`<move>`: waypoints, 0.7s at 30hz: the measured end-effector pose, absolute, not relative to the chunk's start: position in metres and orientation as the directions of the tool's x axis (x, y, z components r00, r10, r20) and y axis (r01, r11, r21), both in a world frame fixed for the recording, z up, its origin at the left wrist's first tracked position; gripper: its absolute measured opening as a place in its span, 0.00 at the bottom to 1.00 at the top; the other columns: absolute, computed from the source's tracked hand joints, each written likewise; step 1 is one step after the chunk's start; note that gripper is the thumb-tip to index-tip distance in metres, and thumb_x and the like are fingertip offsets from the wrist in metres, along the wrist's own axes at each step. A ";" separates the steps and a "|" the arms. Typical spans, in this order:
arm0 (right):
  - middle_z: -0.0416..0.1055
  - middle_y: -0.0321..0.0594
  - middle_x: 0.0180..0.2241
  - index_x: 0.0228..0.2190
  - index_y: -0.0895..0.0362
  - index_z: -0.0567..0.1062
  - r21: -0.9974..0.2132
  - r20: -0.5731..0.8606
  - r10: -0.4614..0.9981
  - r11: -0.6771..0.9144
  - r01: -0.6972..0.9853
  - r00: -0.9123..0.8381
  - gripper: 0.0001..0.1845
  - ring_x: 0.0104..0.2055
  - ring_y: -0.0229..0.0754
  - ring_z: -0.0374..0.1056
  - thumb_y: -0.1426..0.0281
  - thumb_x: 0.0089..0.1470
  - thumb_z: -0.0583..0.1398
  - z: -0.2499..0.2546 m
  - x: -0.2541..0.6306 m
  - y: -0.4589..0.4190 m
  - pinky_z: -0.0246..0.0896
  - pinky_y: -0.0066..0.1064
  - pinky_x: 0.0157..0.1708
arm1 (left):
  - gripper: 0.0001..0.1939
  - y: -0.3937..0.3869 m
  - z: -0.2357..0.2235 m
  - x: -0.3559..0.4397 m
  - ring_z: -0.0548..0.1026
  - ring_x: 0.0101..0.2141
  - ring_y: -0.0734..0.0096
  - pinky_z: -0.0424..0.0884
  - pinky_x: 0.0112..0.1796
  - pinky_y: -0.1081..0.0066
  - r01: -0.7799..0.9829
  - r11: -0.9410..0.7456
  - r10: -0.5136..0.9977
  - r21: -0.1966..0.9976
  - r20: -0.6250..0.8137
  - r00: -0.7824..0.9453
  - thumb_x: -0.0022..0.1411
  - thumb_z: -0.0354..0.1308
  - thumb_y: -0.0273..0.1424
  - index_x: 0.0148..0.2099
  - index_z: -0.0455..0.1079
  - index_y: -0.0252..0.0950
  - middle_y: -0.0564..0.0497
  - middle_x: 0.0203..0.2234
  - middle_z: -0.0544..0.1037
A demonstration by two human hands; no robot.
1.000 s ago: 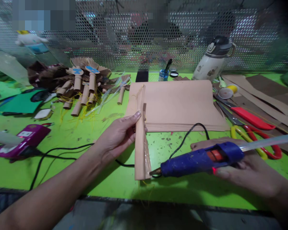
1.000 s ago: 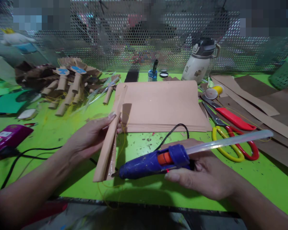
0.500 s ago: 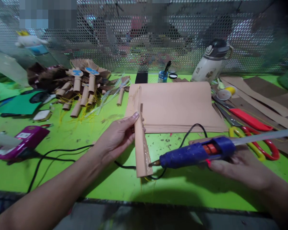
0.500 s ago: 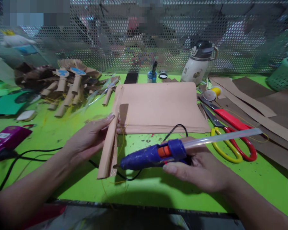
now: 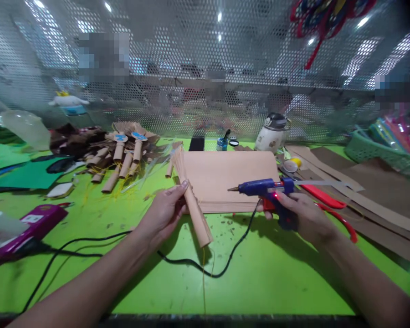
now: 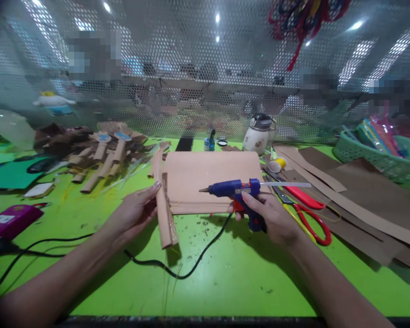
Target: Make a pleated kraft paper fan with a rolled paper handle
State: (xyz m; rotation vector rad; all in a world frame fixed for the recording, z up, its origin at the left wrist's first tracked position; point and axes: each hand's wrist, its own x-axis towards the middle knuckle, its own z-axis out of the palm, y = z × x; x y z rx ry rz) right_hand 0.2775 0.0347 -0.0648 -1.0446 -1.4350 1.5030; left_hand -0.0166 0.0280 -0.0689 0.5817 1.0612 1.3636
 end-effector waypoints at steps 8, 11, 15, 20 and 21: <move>0.77 0.45 0.35 0.39 0.59 0.77 -0.815 0.136 0.910 0.328 0.477 -0.393 0.18 0.35 0.46 0.72 0.58 0.56 0.59 -0.060 0.280 0.029 0.66 0.34 0.33 | 0.08 0.021 -0.067 -0.013 0.70 0.22 0.79 0.70 0.24 0.80 -0.474 0.119 0.980 0.872 -0.179 -0.082 0.52 0.67 0.30 0.31 0.74 0.29 0.51 0.23 0.75; 0.75 0.43 0.33 0.38 0.59 0.75 -0.568 0.314 0.842 0.537 0.623 -0.439 0.14 0.33 0.45 0.71 0.61 0.55 0.60 -0.059 0.281 0.030 0.67 0.35 0.32 | 0.11 0.018 -0.065 -0.011 0.71 0.23 0.77 0.71 0.25 0.78 -0.456 0.103 0.986 0.884 -0.152 -0.074 0.51 0.68 0.31 0.33 0.74 0.29 0.50 0.25 0.76; 0.71 0.47 0.41 0.41 0.58 0.74 -0.394 0.446 0.780 0.611 0.686 -0.439 0.14 0.44 0.50 0.67 0.71 0.51 0.61 -0.064 0.282 0.057 0.64 0.42 0.45 | 0.13 0.014 -0.063 -0.008 0.70 0.22 0.78 0.70 0.24 0.78 -0.453 0.081 0.988 0.888 -0.130 -0.079 0.48 0.70 0.34 0.32 0.73 0.30 0.52 0.24 0.75; 0.69 0.49 0.43 0.42 0.58 0.75 -0.190 0.473 0.762 0.579 0.793 -0.443 0.17 0.47 0.52 0.64 0.76 0.47 0.63 -0.062 0.268 0.126 0.62 0.45 0.47 | 0.14 0.012 -0.065 -0.006 0.72 0.23 0.76 0.71 0.26 0.76 -0.443 0.062 0.992 0.894 -0.104 -0.070 0.48 0.69 0.36 0.31 0.74 0.31 0.51 0.25 0.76; 0.69 0.48 0.44 0.43 0.58 0.74 -0.166 0.463 0.769 0.563 0.810 -0.440 0.16 0.47 0.51 0.64 0.74 0.49 0.64 -0.061 0.262 0.140 0.62 0.44 0.46 | 0.14 0.012 -0.065 -0.006 0.72 0.24 0.76 0.72 0.27 0.76 -0.444 0.062 0.993 0.894 -0.101 -0.064 0.49 0.69 0.36 0.32 0.74 0.31 0.50 0.26 0.76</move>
